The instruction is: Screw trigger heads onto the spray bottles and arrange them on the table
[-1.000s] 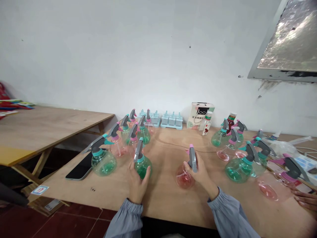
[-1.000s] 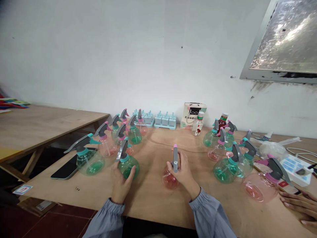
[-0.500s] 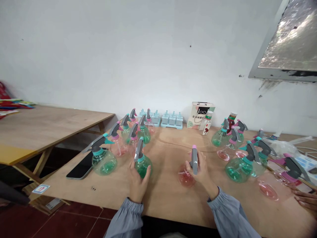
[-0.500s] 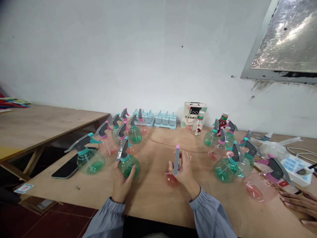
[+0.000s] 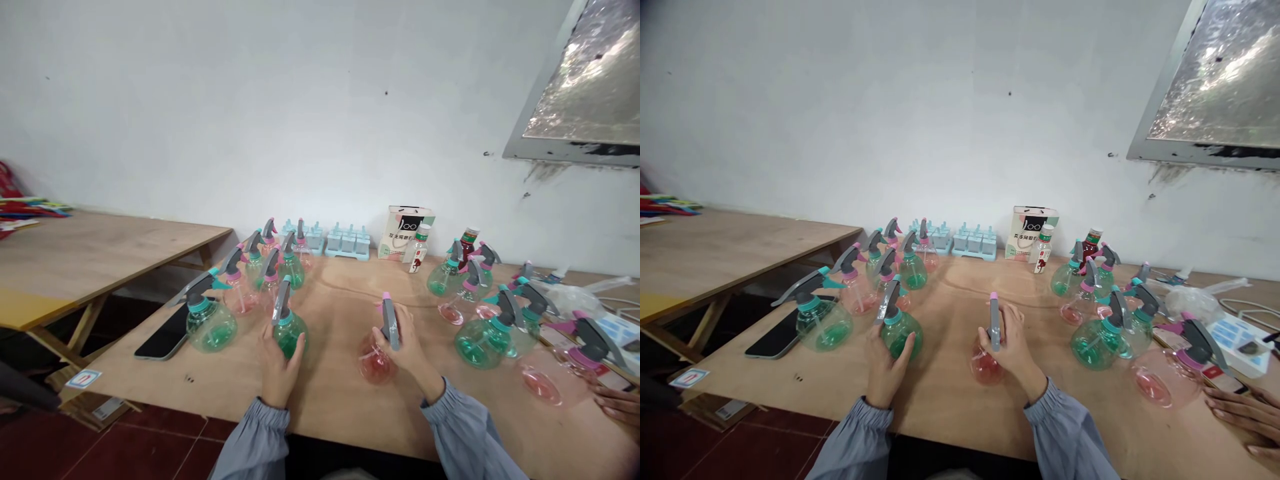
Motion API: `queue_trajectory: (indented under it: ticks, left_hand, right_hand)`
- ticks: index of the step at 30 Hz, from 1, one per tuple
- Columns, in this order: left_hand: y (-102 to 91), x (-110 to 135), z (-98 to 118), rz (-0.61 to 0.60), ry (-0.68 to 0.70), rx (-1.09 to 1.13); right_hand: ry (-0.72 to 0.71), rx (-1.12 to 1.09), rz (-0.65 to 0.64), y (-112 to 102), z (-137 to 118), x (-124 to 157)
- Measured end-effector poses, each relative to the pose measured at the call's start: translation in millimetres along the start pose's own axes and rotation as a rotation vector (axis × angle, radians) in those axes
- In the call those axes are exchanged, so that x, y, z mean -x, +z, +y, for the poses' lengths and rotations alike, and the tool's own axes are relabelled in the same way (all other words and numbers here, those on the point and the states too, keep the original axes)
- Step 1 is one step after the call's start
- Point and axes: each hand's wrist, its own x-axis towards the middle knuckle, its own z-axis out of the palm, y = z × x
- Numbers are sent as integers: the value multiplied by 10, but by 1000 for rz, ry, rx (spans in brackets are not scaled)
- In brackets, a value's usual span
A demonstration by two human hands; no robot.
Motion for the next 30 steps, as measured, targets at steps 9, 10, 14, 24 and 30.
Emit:
queue_trajectory:
  ticks: [9, 10, 14, 24, 30]
  left_hand:
    - [11, 6, -19, 9, 21, -7]
    - [11, 6, -19, 8, 18, -6]
    - [12, 5, -17, 6, 8, -7]
    - [7, 2, -24, 4, 24, -23]
    - [28, 19, -39, 4, 19, 7]
  right_hand:
    - [26, 46, 64, -6, 40, 7]
    - [31, 49, 56, -6, 45, 6]
    - [50, 35, -10, -15, 51, 8]
    - [64, 53, -38, -66, 52, -57]
    - [54, 6, -76, -105, 38, -81]
